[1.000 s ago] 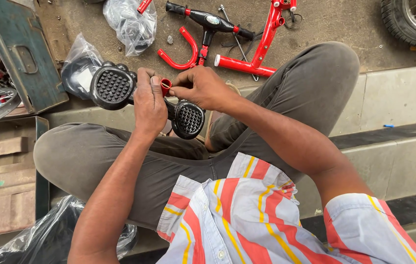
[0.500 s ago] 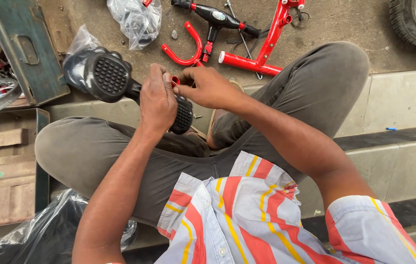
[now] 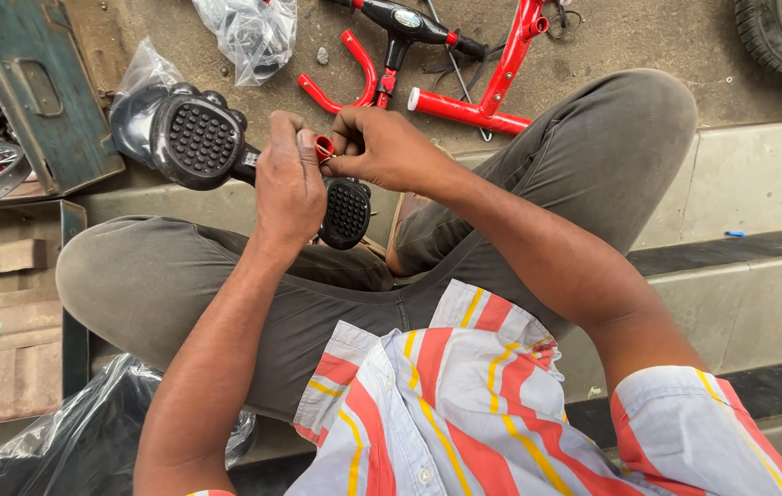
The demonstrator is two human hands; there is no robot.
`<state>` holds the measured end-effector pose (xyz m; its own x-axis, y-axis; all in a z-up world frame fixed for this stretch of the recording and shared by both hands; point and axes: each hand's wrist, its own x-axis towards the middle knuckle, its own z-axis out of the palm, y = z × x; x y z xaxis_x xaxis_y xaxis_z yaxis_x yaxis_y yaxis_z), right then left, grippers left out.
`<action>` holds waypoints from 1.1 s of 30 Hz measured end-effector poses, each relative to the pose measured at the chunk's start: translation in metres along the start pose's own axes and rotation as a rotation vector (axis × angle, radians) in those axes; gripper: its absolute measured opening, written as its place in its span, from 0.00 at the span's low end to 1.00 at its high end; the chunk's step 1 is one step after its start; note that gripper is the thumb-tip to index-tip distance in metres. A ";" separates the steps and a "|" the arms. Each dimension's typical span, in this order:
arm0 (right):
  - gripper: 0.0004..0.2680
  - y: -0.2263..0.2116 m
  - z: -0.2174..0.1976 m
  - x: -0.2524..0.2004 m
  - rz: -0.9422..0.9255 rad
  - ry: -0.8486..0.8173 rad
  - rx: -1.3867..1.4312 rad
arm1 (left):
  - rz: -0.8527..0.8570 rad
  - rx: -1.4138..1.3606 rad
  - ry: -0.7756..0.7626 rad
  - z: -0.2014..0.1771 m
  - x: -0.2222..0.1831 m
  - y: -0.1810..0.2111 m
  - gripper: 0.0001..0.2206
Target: The recorder is unpacking and beginning to assemble a red tricycle, handling the seat and main frame components.
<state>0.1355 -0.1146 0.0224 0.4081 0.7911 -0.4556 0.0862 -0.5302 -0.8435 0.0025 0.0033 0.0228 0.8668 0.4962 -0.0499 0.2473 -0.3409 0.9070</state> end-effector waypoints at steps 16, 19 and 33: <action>0.07 0.003 -0.001 -0.004 -0.012 -0.090 0.049 | 0.111 0.040 0.059 0.000 -0.001 -0.001 0.04; 0.07 0.012 0.001 -0.002 -0.047 -0.045 0.042 | 0.112 0.027 0.078 0.000 -0.001 -0.002 0.04; 0.08 0.002 -0.009 -0.001 0.014 -0.113 0.152 | 0.073 -0.063 0.038 -0.006 0.003 0.005 0.05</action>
<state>0.1434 -0.1196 0.0239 0.3028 0.8180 -0.4890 -0.0606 -0.4955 -0.8665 0.0037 0.0084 0.0295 0.8642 0.5022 0.0318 0.1554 -0.3265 0.9323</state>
